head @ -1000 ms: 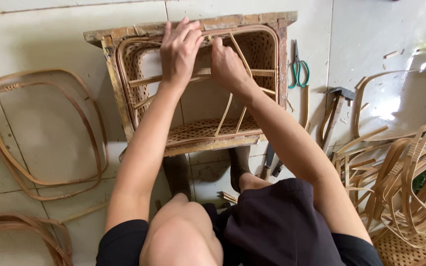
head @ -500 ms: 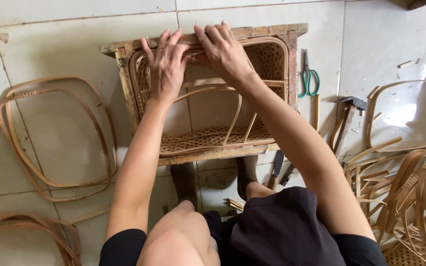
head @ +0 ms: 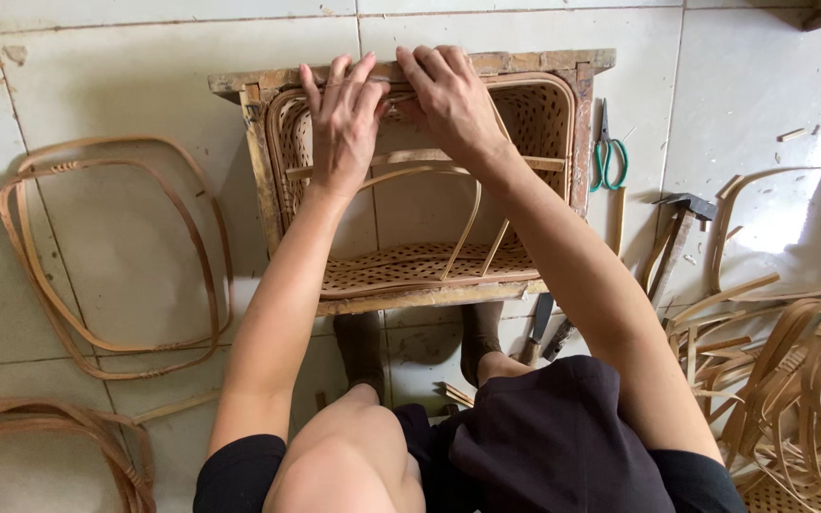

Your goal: The person weaves a rectangular basket using thin wooden strips, fitting them into a wooden mold. They use a hammer to secure the strips and scissors to trim excess material, gradually building the basket's frame and sides.

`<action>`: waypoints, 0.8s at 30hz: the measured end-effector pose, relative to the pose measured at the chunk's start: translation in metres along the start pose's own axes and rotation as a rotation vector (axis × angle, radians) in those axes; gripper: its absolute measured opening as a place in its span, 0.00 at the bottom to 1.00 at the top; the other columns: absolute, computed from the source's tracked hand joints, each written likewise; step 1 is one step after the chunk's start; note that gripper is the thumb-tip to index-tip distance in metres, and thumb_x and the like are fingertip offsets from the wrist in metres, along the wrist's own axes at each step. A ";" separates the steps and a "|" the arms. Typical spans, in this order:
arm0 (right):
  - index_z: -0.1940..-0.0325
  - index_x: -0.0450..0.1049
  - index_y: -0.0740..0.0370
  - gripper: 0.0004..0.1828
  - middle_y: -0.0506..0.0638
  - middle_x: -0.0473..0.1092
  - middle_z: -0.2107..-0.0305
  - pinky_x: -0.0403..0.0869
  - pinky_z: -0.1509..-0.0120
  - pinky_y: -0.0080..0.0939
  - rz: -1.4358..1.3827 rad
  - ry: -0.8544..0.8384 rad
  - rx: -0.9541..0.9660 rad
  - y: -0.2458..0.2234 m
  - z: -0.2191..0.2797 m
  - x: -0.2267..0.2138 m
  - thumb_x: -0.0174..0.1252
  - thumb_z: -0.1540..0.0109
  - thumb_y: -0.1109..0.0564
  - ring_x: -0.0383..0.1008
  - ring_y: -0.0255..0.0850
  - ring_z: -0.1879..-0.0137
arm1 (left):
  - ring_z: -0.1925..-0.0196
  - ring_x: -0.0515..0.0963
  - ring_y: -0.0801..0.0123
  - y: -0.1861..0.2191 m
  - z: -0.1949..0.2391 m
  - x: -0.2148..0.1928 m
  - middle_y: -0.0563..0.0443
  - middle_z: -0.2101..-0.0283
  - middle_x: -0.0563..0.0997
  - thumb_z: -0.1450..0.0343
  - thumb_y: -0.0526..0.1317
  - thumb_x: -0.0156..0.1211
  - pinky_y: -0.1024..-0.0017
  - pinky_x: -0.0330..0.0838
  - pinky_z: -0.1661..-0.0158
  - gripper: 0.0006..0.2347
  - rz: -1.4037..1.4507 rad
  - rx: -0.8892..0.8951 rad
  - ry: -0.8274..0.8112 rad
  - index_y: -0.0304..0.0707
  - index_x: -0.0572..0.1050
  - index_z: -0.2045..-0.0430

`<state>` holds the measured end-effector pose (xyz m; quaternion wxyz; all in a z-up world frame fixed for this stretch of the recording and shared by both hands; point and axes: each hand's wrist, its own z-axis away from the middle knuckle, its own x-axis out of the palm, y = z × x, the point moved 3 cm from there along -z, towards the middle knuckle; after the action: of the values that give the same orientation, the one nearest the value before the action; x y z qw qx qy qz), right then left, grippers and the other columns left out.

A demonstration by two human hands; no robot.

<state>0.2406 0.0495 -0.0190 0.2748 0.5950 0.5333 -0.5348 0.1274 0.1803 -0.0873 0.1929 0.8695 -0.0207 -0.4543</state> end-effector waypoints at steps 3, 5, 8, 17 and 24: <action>0.30 0.68 0.66 0.31 0.55 0.69 0.43 0.73 0.34 0.46 0.029 -0.013 0.022 0.003 -0.001 0.003 0.68 0.36 0.57 0.68 0.49 0.42 | 0.32 0.72 0.55 0.002 -0.002 -0.003 0.52 0.40 0.78 0.30 0.29 0.70 0.35 0.42 0.28 0.09 0.029 -0.019 -0.039 0.42 0.77 0.60; 0.30 0.69 0.64 0.32 0.53 0.70 0.43 0.73 0.33 0.45 0.051 -0.001 0.021 0.005 -0.003 0.003 0.69 0.37 0.57 0.69 0.47 0.41 | 0.33 0.72 0.56 0.003 -0.006 -0.007 0.53 0.40 0.79 0.30 0.29 0.69 0.36 0.43 0.28 0.08 0.035 -0.028 -0.037 0.42 0.78 0.62; 0.33 0.71 0.66 0.33 0.55 0.71 0.46 0.73 0.37 0.46 0.012 0.022 0.027 0.004 -0.003 0.004 0.72 0.40 0.54 0.70 0.49 0.45 | 0.33 0.72 0.55 0.006 -0.008 -0.010 0.53 0.41 0.79 0.29 0.29 0.69 0.36 0.43 0.28 0.07 0.039 -0.032 -0.028 0.42 0.78 0.63; 0.36 0.74 0.63 0.28 0.52 0.74 0.49 0.73 0.37 0.47 -0.049 0.064 0.104 0.006 -0.002 0.006 0.70 0.40 0.56 0.71 0.47 0.45 | 0.36 0.75 0.56 0.009 -0.013 -0.011 0.53 0.45 0.82 0.29 0.28 0.68 0.37 0.46 0.28 0.06 0.065 -0.093 0.005 0.41 0.79 0.67; 0.36 0.73 0.62 0.26 0.53 0.73 0.47 0.68 0.34 0.51 -0.059 0.054 0.100 0.002 -0.014 -0.001 0.68 0.37 0.56 0.71 0.49 0.43 | 0.38 0.76 0.55 0.003 -0.017 -0.007 0.54 0.47 0.84 0.28 0.27 0.65 0.39 0.39 0.29 0.09 0.032 0.019 0.048 0.48 0.81 0.67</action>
<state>0.2476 0.0609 -0.0148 0.2142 0.6063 0.5306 -0.5523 0.1371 0.1847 -0.0722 0.1925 0.8814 -0.0344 -0.4300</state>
